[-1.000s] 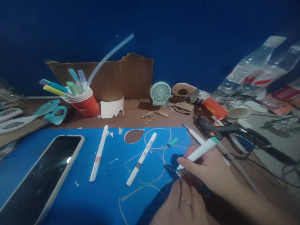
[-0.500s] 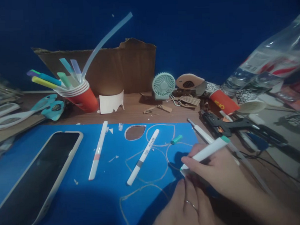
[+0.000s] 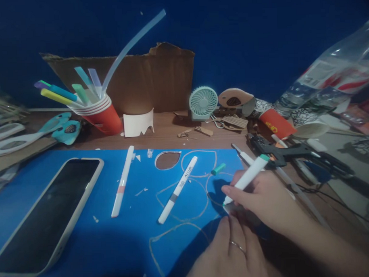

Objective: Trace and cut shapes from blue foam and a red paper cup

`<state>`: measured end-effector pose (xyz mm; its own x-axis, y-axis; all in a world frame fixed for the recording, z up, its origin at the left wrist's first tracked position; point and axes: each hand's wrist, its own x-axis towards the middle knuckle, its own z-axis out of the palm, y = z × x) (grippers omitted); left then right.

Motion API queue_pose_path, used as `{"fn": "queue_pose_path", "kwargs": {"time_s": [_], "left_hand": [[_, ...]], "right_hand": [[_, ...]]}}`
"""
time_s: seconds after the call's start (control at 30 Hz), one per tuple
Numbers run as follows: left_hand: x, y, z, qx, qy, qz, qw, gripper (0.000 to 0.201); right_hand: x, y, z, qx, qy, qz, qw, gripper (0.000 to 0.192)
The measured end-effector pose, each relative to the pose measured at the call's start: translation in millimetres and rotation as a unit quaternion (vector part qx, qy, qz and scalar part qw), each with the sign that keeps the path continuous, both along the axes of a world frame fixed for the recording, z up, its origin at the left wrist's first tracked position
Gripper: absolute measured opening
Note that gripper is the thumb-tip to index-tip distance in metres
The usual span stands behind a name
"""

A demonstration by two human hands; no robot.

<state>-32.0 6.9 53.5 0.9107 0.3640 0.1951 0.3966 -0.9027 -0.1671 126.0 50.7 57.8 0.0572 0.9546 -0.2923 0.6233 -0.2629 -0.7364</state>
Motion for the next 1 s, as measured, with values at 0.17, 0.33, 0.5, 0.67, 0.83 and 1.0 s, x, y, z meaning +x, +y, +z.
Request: {"fn": "queue_pose_path", "kwargs": {"time_s": [0.17,0.33,0.5,0.67,0.83,1.0], "left_hand": [[7.7,-2.1,-23.7,0.029,-0.025,0.002,0.999,0.03],[13.1,-4.3,-41.2,0.055,-0.057,0.001,0.997,0.027],[11.3,-6.2,-42.6,0.063,-0.07,0.002,0.996,0.028],[12.2,-6.3,-43.4,0.066,-0.075,0.008,0.995,0.028],[12.2,-6.4,-44.1,0.063,-0.076,0.007,0.995,0.029],[11.7,-7.0,-42.6,0.051,-0.072,0.003,0.996,0.028]], "right_hand": [[-1.4,-1.8,1.3,0.006,-0.011,0.002,1.0,0.029],[-1.8,-2.4,0.8,0.024,-0.039,0.009,0.999,0.028],[-0.6,-1.3,0.8,0.048,-0.062,0.02,0.997,0.028],[0.3,-3.2,0.5,0.048,-0.06,0.017,0.997,0.029],[-0.6,-3.9,0.7,0.016,-0.046,0.008,0.999,0.029],[-1.3,-2.8,1.6,0.032,-0.068,0.025,0.997,0.029]]}}
